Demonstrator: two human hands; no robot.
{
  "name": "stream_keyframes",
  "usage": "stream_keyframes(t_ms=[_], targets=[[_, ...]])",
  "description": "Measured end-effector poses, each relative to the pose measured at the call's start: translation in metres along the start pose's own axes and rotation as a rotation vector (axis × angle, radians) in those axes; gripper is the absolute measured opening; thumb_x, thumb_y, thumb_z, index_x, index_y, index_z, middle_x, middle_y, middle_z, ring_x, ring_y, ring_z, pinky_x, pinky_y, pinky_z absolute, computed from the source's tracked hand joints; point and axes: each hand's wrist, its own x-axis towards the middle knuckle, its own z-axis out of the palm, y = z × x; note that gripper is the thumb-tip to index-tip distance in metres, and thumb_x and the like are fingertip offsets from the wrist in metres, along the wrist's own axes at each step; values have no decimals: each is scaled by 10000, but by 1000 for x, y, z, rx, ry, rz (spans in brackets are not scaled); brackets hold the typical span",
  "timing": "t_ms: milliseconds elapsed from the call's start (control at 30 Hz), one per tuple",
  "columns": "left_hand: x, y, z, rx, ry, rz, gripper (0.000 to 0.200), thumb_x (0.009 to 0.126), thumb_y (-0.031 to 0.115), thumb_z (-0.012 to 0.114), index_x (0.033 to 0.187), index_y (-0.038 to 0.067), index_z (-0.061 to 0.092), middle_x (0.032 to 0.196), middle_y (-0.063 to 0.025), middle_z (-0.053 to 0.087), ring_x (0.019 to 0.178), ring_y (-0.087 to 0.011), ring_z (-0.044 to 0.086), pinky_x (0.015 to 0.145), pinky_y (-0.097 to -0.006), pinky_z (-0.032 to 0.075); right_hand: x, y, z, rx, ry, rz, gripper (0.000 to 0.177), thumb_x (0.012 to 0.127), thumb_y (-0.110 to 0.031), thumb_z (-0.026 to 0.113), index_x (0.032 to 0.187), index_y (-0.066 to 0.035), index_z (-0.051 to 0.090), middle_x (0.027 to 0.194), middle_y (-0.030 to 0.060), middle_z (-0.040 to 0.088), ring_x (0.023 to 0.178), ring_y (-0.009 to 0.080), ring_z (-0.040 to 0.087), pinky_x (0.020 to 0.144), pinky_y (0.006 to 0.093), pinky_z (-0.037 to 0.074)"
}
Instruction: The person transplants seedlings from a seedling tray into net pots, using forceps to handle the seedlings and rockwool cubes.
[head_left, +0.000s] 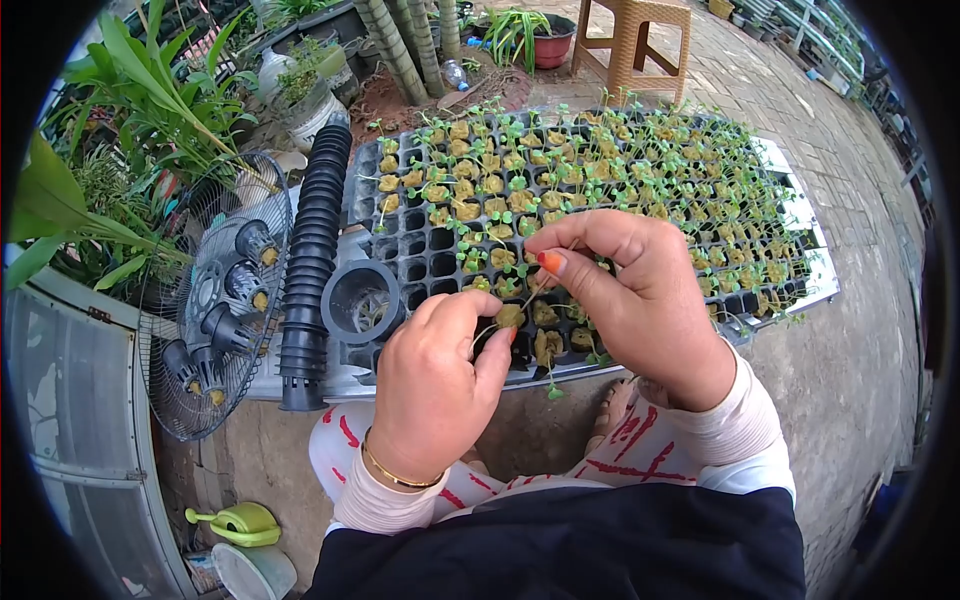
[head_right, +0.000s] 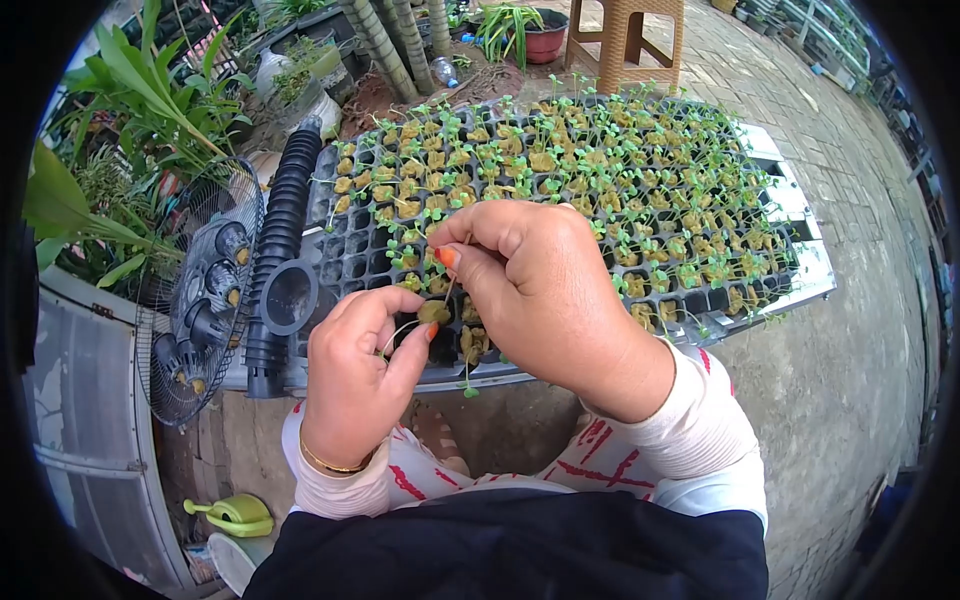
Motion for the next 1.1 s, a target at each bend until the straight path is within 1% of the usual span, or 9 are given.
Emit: stream_keyframes(t_ms=[67,167,367,533,633,700,933,1000,1100], targets=[[0,1,-2,-35,34,22,190,736,46,683,904,-2,607,742,-113,590,626,-273,584,568,-359,462,-1,-1,-5,-44,-13,-131,134,874,-17,578,964,49,652,856,81,667,777,114,615,698,241,489],[-4,1,-2,-264,26,-44,200,724,38,692,895,-4,597,575,-16,409,506,-112,363,471,-262,306,-2,-12,-16,199,117,-211,184,900,-50,562,1041,50,626,880,59,636,798,104,583,724,221,454],[-11,0,0,-960,-57,-216,175,831,59,657,971,-12,581,641,67,481,577,-8,380,496,-203,312,-8,-28,-38,165,265,-406,299,963,-113,417,1137,95,542,812,52,533,733,110,512,707,237,419],[-11,4,-8,-1199,-40,-309,174,867,77,625,1001,-17,565,751,36,568,603,6,423,553,-152,331,-12,-30,-49,169,123,-345,215,905,-84,488,1032,60,585,798,54,527,710,101,500,630,229,404],[-11,-4,-8,-1214,-63,-299,240,865,125,602,1014,-54,543,764,-40,586,511,-28,390,473,-172,299,-12,-26,-43,-178,-118,-535,325,679,-112,723,974,-6,636,887,90,597,716,159,536,601,269,415],[-12,-6,-10,-1328,-140,-263,169,881,93,614,997,-18,562,851,-13,613,747,-19,526,679,-159,409,-15,-24,-29,-143,-135,-565,346,658,-94,739,978,-11,633,943,121,624,826,254,597,673,330,460],[-12,10,-9,-1202,-134,-254,216,882,105,617,1035,-35,557,854,-11,609,740,-21,516,669,-162,402,-17,-12,-15,-86,-193,-532,262,645,-29,686,897,-24,615,784,115,608,736,323,597,635,399,471],[-18,3,-15,-1152,-132,-245,379,840,200,696,1086,-49,549,777,30,538,669,-6,435,609,-145,339,-15,-13,-15,-37,-145,-533,203,662,-29,682,858,-20,630,753,107,619,675,283,604,584,358,468],[-28,8,-32,-823,331,-81,676,695,378,809,1147,-46,540,748,50,439,629,-7,354,585,-144,275,-15,-15,-26,-5,-65,-286,211,662,-38,721,852,-3,638,727,-19,601,523,19,342,479,187,261]])
